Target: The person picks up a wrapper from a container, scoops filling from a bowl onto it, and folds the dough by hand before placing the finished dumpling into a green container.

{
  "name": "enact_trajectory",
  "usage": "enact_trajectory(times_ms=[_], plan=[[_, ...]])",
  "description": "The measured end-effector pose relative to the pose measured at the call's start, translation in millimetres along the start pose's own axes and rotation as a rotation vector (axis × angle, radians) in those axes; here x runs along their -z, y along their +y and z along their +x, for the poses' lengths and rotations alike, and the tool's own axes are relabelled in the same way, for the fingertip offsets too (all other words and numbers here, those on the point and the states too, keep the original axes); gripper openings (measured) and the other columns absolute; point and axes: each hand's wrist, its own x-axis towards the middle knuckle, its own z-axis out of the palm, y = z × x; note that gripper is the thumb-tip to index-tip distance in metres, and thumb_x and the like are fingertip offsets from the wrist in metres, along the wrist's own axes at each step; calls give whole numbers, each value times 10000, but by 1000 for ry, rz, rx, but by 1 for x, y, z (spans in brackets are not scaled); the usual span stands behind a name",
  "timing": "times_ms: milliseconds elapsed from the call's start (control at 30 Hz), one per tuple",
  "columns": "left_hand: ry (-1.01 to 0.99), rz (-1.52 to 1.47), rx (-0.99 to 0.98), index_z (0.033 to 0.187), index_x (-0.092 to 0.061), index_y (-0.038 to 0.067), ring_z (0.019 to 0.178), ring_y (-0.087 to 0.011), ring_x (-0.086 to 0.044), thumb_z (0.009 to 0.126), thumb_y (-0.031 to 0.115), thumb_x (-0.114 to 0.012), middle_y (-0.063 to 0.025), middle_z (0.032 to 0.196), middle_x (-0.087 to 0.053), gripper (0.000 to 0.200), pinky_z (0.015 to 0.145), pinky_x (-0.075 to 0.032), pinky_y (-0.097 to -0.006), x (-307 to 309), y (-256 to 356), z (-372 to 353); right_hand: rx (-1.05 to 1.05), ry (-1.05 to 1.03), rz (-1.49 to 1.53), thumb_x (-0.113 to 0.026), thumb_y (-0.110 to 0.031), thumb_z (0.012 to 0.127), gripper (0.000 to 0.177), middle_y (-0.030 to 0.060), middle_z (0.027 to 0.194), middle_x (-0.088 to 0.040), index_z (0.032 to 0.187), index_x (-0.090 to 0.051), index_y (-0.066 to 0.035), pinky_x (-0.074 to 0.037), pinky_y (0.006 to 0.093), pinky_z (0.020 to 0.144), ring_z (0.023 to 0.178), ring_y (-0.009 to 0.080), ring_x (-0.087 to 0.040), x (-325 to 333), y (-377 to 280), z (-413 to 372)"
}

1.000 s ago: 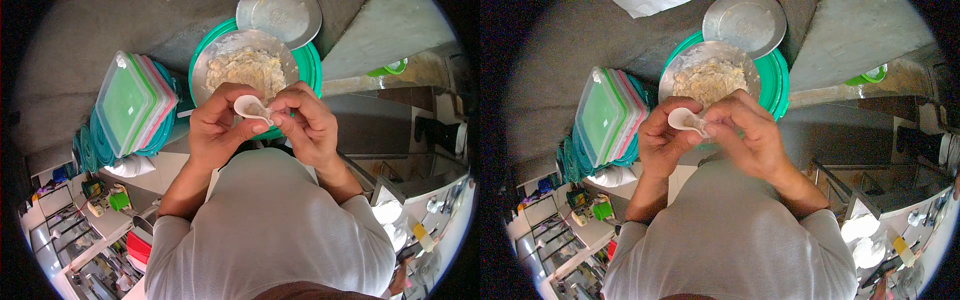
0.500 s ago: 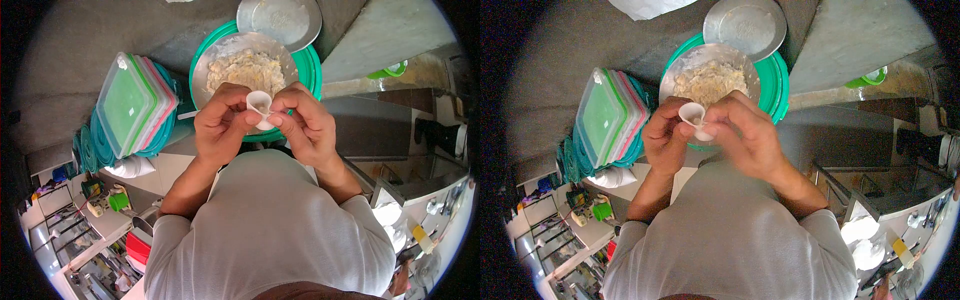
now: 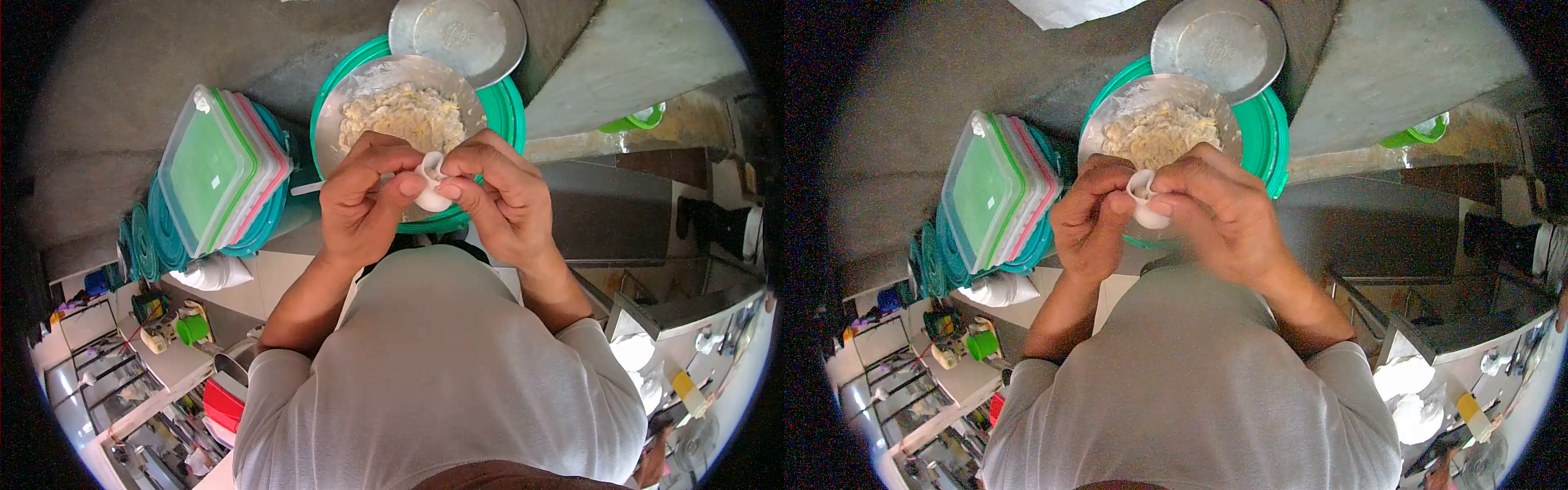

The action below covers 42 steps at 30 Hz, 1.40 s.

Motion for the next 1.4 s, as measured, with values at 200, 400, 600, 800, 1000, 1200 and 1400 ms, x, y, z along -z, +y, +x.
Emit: enact_trajectory(times_ms=[200,400,600,800,1000,1200,1400], plan=[[-55,67,13,1033,-637,-9,904,-200,-558,938,217,-642,-107,966,-635,245,829,-442,-334,3,3,3,-145,170,372,-683,-8,838,129,101,869,-606,954,-632,14,-467,284,718,788,197,-597,-11,2,-1],[65,43,-35,1016,-655,-26,905,-204,-568,877,46,-691,-114,977,-638,161,798,-457,-296,-1,0,2,-7,42,38,-687,-2,830,137,94,869,-609,955,-631,8,-467,285,727,787,184,-583,-2,2,3],[0,-16,35,1038,-668,-30,897,-195,-572,859,35,-707,-121,979,-639,194,803,-461,-294,2,4,1,-62,98,156,-682,-38,848,138,93,864,-597,966,-624,4,-459,293,711,787,184,-582,-10,4,-1],[-22,-13,93,1008,-676,-29,887,-181,-576,839,9,-716,-114,945,-635,178,790,-458,-286,7,6,5,-127,-18,40,-694,-52,857,148,77,879,-602,967,-611,1,-464,272,734,808,158,-578,-1,-5,5],[-37,-16,108,937,-690,-23,860,-170,-574,816,-33,-721,-96,905,-630,126,768,-449,-279,21,10,8,-244,9,213,-696,-68,857,125,71,842,-588,925,-617,2,-452,276,695,790,158,-571,-13,-4,5],[-225,50,39,988,-687,-9,841,-152,-582,876,60,-703,-76,914,-644,133,777,-454,-270,43,0,11,-38,-131,43,-738,-69,817,177,53,806,-556,968,-658,-24,-426,278,666,747,164,-543,-18,14,15],[-449,-1090,877,1227,-587,26,978,-161,-622,995,231,-559,-81,1140,-641,311,753,-547,-315,79,-33,-3,218,-171,-86,-754,-38,793,232,10,774,-488,1007,-667,-45,-392,259,646,706,123,-461,-40,11,30]])
